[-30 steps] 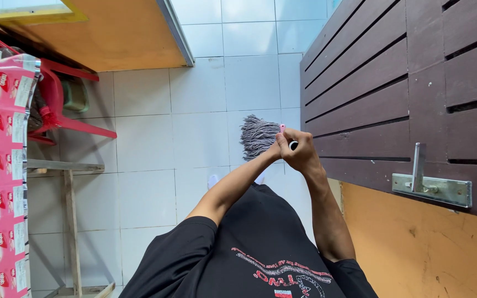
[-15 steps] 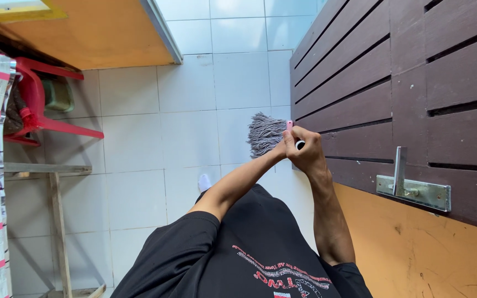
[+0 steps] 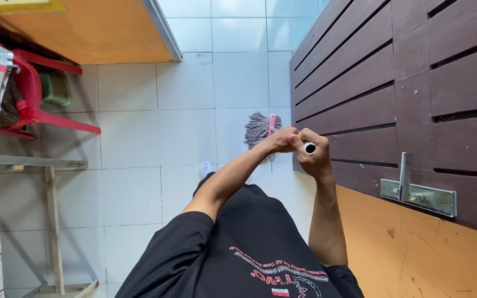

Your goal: Mopping a tiled floor in a room using a standard mop.

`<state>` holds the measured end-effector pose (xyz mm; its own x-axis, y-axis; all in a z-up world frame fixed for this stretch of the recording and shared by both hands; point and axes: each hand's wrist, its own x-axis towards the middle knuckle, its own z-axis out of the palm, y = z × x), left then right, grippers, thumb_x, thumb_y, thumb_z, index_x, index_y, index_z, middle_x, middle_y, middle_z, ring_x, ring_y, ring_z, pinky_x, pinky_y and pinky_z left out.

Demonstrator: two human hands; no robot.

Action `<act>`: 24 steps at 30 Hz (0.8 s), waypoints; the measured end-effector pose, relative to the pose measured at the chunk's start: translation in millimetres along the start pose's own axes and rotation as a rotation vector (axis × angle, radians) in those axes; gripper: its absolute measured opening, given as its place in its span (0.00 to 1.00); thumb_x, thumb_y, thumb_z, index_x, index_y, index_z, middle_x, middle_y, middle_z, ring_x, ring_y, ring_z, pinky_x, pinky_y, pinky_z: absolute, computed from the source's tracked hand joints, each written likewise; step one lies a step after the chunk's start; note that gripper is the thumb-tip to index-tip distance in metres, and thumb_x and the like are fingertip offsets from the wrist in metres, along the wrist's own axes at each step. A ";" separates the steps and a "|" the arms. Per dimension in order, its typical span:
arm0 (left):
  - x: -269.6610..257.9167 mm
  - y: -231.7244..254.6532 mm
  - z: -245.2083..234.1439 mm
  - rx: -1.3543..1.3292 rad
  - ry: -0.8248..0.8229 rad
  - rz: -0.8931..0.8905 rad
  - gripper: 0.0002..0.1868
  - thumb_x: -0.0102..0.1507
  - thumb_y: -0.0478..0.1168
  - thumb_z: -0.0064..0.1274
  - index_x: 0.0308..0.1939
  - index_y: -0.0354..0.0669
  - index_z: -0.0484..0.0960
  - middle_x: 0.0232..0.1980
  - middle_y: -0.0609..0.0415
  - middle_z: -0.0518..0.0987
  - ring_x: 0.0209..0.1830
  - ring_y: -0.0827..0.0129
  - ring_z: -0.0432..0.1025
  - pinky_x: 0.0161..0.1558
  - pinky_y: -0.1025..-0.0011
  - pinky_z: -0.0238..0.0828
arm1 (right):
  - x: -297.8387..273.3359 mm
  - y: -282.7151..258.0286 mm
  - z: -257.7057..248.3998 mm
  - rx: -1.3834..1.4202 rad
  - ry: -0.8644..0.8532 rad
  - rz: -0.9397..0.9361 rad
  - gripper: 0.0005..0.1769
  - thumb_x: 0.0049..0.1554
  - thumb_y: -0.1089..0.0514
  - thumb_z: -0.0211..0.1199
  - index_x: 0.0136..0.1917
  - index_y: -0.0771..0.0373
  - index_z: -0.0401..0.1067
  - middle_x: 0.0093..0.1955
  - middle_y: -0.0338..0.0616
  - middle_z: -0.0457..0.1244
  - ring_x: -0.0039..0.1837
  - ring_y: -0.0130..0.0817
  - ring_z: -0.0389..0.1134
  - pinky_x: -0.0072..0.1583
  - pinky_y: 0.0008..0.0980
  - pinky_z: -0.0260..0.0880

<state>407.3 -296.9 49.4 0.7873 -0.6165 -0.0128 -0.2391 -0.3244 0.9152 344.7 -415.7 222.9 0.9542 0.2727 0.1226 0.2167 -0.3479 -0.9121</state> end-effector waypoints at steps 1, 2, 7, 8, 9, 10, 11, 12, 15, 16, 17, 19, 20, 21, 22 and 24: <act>-1.8 -3.0 -4.5 0.007 -0.001 0.005 0.12 0.54 0.41 0.61 0.32 0.34 0.83 0.31 0.37 0.81 0.31 0.45 0.76 0.36 0.56 0.71 | 1.6 -3.0 2.3 0.000 0.006 -0.006 0.19 0.65 0.55 0.64 0.34 0.64 0.66 0.29 0.34 0.57 0.33 0.20 0.57 0.34 0.24 0.55; -7.2 -6.0 -10.0 0.044 -0.002 -0.008 0.11 0.53 0.39 0.60 0.31 0.33 0.82 0.30 0.36 0.80 0.31 0.44 0.76 0.36 0.55 0.73 | 2.2 -7.9 7.4 0.040 0.023 -0.041 0.19 0.65 0.54 0.64 0.35 0.64 0.67 0.30 0.33 0.58 0.34 0.19 0.57 0.35 0.24 0.55; -39.5 -9.4 -52.2 0.129 0.011 -0.020 0.09 0.50 0.36 0.57 0.29 0.33 0.83 0.31 0.35 0.81 0.34 0.42 0.78 0.38 0.54 0.75 | 11.7 -19.6 40.3 0.112 0.051 -0.094 0.20 0.67 0.52 0.64 0.36 0.63 0.67 0.32 0.32 0.57 0.36 0.19 0.55 0.38 0.23 0.55; -47.5 -7.8 -61.7 0.112 0.003 -0.054 0.09 0.50 0.36 0.56 0.32 0.34 0.83 0.32 0.36 0.81 0.34 0.42 0.78 0.38 0.53 0.75 | 13.9 -20.4 47.6 0.131 0.046 -0.095 0.20 0.66 0.52 0.64 0.36 0.63 0.67 0.31 0.32 0.58 0.36 0.18 0.55 0.37 0.23 0.55; -55.5 -6.3 -71.2 0.096 -0.004 -0.087 0.10 0.51 0.36 0.55 0.34 0.35 0.84 0.32 0.37 0.82 0.34 0.43 0.78 0.37 0.53 0.74 | 16.1 -21.0 54.9 0.151 0.041 -0.096 0.19 0.65 0.52 0.64 0.36 0.63 0.68 0.31 0.31 0.58 0.35 0.18 0.55 0.37 0.23 0.54; -63.2 -10.5 -79.5 0.098 -0.006 -0.087 0.10 0.51 0.36 0.55 0.34 0.35 0.84 0.32 0.37 0.82 0.34 0.43 0.78 0.37 0.53 0.74 | 18.5 -22.4 63.8 0.152 0.044 -0.096 0.19 0.65 0.52 0.64 0.36 0.63 0.68 0.31 0.31 0.58 0.35 0.18 0.55 0.37 0.23 0.54; -71.0 -14.7 -88.1 0.116 0.015 -0.061 0.10 0.51 0.37 0.57 0.34 0.36 0.85 0.32 0.38 0.82 0.34 0.43 0.78 0.38 0.53 0.75 | 21.0 -23.9 72.9 0.176 0.038 -0.100 0.19 0.65 0.52 0.65 0.36 0.63 0.68 0.31 0.32 0.58 0.35 0.18 0.55 0.37 0.23 0.54; -77.9 -17.8 -95.6 0.133 0.037 -0.036 0.10 0.50 0.38 0.59 0.33 0.38 0.85 0.31 0.38 0.82 0.34 0.43 0.78 0.39 0.53 0.75 | 23.2 -25.5 80.1 0.200 0.031 -0.103 0.19 0.65 0.52 0.65 0.36 0.63 0.68 0.31 0.32 0.58 0.35 0.18 0.55 0.37 0.23 0.53; -93.7 -42.2 -110.7 0.204 0.006 -0.132 0.08 0.53 0.39 0.59 0.33 0.41 0.86 0.32 0.40 0.83 0.34 0.45 0.78 0.40 0.54 0.75 | 31.4 -26.2 104.2 0.287 0.010 -0.121 0.20 0.66 0.51 0.64 0.36 0.62 0.66 0.32 0.33 0.59 0.36 0.19 0.56 0.38 0.23 0.55; -101.2 -43.1 -118.7 0.204 0.002 -0.133 0.08 0.53 0.39 0.59 0.33 0.41 0.86 0.32 0.40 0.83 0.34 0.45 0.78 0.40 0.54 0.75 | 32.8 -26.6 112.6 0.288 0.012 -0.119 0.20 0.66 0.51 0.64 0.36 0.62 0.66 0.32 0.33 0.59 0.36 0.19 0.56 0.38 0.23 0.55; -108.3 -43.8 -126.7 0.213 0.006 -0.158 0.08 0.52 0.40 0.59 0.33 0.42 0.86 0.31 0.40 0.83 0.34 0.45 0.78 0.39 0.54 0.75 | 34.3 -26.8 120.7 0.321 0.013 -0.118 0.20 0.66 0.51 0.64 0.36 0.63 0.67 0.32 0.34 0.60 0.36 0.20 0.57 0.38 0.23 0.56; -116.6 -50.5 -142.7 0.228 0.006 -0.178 0.08 0.51 0.40 0.59 0.33 0.44 0.87 0.31 0.41 0.83 0.34 0.46 0.78 0.39 0.54 0.76 | 41.3 -24.5 134.7 0.353 0.020 -0.121 0.20 0.67 0.52 0.64 0.36 0.63 0.67 0.33 0.35 0.60 0.37 0.20 0.58 0.39 0.24 0.57; -121.6 -55.3 -147.0 0.254 -0.001 -0.197 0.07 0.52 0.41 0.60 0.32 0.45 0.87 0.31 0.43 0.83 0.34 0.47 0.78 0.39 0.54 0.75 | 42.7 -23.5 140.9 0.364 0.015 -0.112 0.19 0.66 0.51 0.64 0.37 0.63 0.68 0.33 0.36 0.61 0.36 0.21 0.59 0.39 0.24 0.58; -126.4 -60.2 -150.6 0.281 -0.008 -0.217 0.07 0.53 0.42 0.60 0.32 0.45 0.87 0.31 0.44 0.83 0.34 0.47 0.78 0.38 0.53 0.75 | 43.8 -21.9 146.9 0.375 0.009 -0.103 0.19 0.65 0.51 0.64 0.37 0.64 0.69 0.33 0.37 0.62 0.36 0.22 0.59 0.39 0.24 0.59; -132.4 -56.7 -154.0 0.274 -0.014 -0.224 0.07 0.53 0.42 0.60 0.32 0.45 0.87 0.31 0.44 0.83 0.34 0.47 0.78 0.38 0.53 0.75 | 42.9 -21.7 151.4 0.378 0.009 -0.091 0.19 0.65 0.51 0.64 0.37 0.64 0.69 0.33 0.37 0.62 0.36 0.22 0.59 0.39 0.24 0.59; -137.1 -49.5 -166.2 0.332 -0.015 -0.309 0.07 0.58 0.45 0.58 0.33 0.48 0.87 0.31 0.45 0.83 0.34 0.48 0.79 0.40 0.54 0.76 | 47.1 -20.8 158.3 0.444 0.021 -0.087 0.18 0.66 0.51 0.63 0.39 0.64 0.70 0.34 0.38 0.63 0.38 0.23 0.61 0.44 0.26 0.65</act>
<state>405.6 -77.1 72.8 0.8426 -0.4640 -0.2735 -0.1654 -0.7063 0.6883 352.5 -253.7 185.8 0.9413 0.2645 0.2098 0.1910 0.0951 -0.9770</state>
